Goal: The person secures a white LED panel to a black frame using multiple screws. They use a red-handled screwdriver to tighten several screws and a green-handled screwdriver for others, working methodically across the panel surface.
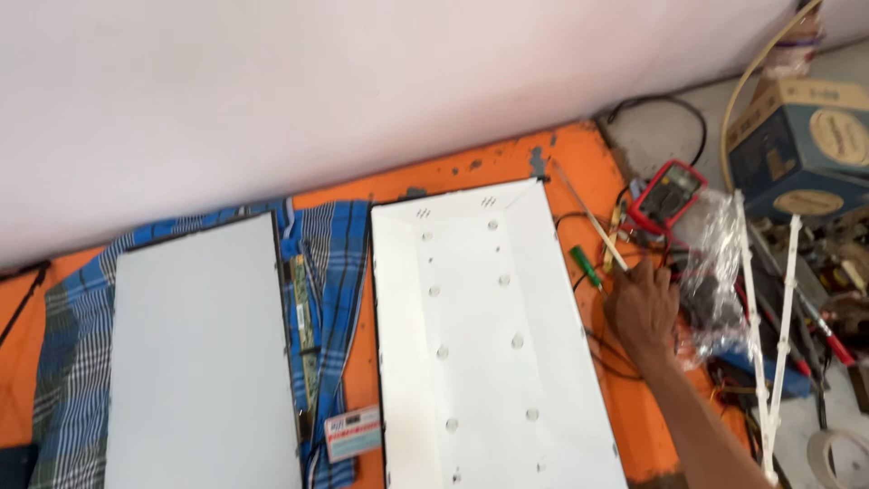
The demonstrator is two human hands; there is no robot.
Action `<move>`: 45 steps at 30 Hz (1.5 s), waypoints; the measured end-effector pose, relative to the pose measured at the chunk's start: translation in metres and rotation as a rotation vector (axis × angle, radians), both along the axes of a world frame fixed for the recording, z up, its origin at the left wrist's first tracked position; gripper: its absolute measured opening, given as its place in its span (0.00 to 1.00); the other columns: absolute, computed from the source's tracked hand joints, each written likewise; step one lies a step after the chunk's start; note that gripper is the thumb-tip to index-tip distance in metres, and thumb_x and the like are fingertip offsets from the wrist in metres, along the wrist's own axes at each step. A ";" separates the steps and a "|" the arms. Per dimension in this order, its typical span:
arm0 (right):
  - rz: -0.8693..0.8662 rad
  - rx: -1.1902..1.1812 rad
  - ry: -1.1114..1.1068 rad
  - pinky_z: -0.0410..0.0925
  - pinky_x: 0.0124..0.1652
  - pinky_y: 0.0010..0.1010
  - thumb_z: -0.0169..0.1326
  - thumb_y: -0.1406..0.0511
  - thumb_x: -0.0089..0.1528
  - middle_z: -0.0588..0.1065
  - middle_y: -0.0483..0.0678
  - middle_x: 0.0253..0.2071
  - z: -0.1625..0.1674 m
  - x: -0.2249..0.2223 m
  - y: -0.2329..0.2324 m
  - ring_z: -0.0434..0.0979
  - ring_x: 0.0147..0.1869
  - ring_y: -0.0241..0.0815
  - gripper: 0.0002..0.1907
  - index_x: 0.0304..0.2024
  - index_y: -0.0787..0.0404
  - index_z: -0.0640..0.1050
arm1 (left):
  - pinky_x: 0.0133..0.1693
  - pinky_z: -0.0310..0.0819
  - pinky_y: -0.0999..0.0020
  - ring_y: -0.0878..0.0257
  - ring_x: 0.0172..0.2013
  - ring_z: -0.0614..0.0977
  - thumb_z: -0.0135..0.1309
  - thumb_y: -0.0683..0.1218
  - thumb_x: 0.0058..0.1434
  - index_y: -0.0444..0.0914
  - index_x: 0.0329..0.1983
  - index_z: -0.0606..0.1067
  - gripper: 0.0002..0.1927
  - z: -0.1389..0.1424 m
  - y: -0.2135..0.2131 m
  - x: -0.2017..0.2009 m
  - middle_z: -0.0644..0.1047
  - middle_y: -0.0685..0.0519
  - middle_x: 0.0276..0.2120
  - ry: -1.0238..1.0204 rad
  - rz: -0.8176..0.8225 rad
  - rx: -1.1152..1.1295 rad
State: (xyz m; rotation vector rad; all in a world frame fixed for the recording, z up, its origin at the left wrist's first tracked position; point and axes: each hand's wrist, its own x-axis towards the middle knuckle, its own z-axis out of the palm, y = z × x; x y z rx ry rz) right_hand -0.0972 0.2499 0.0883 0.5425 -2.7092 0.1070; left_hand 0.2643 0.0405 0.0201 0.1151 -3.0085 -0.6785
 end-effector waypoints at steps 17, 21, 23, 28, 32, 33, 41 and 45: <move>0.085 0.024 -0.176 0.66 0.50 0.43 0.60 0.69 0.59 0.69 0.52 0.44 0.023 0.006 -0.009 0.64 0.49 0.53 0.15 0.48 0.58 0.86 | 0.60 0.60 0.31 0.41 0.66 0.62 0.55 0.59 0.63 0.38 0.61 0.69 0.29 0.002 -0.032 0.075 0.67 0.37 0.63 0.054 -0.181 0.109; 0.111 0.031 -0.178 0.68 0.52 0.40 0.60 0.68 0.61 0.69 0.50 0.45 0.019 0.010 -0.002 0.65 0.52 0.52 0.14 0.50 0.56 0.85 | 0.61 0.57 0.32 0.37 0.69 0.59 0.56 0.55 0.67 0.33 0.63 0.67 0.29 0.004 -0.032 0.065 0.65 0.34 0.65 -0.019 -0.260 0.154; 0.127 0.050 -0.182 0.68 0.53 0.37 0.60 0.69 0.61 0.69 0.49 0.46 0.016 0.010 0.002 0.65 0.54 0.50 0.15 0.51 0.57 0.85 | 0.65 0.56 0.34 0.36 0.71 0.58 0.54 0.55 0.70 0.29 0.66 0.65 0.31 0.011 -0.023 0.049 0.63 0.30 0.66 0.049 -0.342 0.127; 0.135 -0.016 -0.221 0.68 0.52 0.42 0.59 0.71 0.60 0.70 0.51 0.44 0.006 0.014 0.011 0.66 0.51 0.54 0.13 0.47 0.58 0.85 | 0.66 0.48 0.30 0.35 0.70 0.57 0.48 0.61 0.69 0.26 0.68 0.61 0.38 0.024 0.025 0.000 0.63 0.27 0.66 -0.025 -0.510 0.228; 0.117 -0.032 -0.117 0.69 0.52 0.47 0.57 0.74 0.56 0.71 0.55 0.44 -0.002 0.013 0.027 0.68 0.52 0.57 0.16 0.45 0.58 0.85 | 0.67 0.43 0.32 0.45 0.74 0.57 0.41 0.59 0.72 0.39 0.71 0.62 0.29 0.001 0.060 -0.039 0.62 0.39 0.71 0.286 -0.407 -0.096; 0.075 -0.078 -0.118 0.70 0.50 0.47 0.55 0.75 0.57 0.71 0.55 0.46 -0.004 0.013 0.032 0.68 0.53 0.58 0.16 0.46 0.60 0.85 | 0.68 0.42 0.30 0.47 0.74 0.55 0.38 0.59 0.75 0.43 0.70 0.62 0.26 -0.008 0.065 -0.046 0.61 0.42 0.71 0.362 -0.358 -0.139; 0.201 -0.164 -0.137 0.71 0.52 0.44 0.53 0.74 0.63 0.73 0.49 0.46 -0.028 0.008 0.047 0.69 0.54 0.51 0.12 0.46 0.60 0.82 | 0.71 0.42 0.39 0.47 0.75 0.55 0.36 0.57 0.75 0.39 0.72 0.60 0.28 -0.049 0.091 -0.082 0.60 0.41 0.72 0.424 -0.487 -0.048; 0.143 -0.014 -0.207 0.67 0.51 0.46 0.57 0.68 0.51 0.73 0.51 0.43 -0.034 0.004 0.040 0.68 0.49 0.54 0.14 0.40 0.61 0.82 | 0.71 0.43 0.42 0.47 0.74 0.55 0.35 0.55 0.75 0.37 0.73 0.60 0.29 -0.053 0.080 -0.108 0.60 0.41 0.72 0.349 -0.485 -0.055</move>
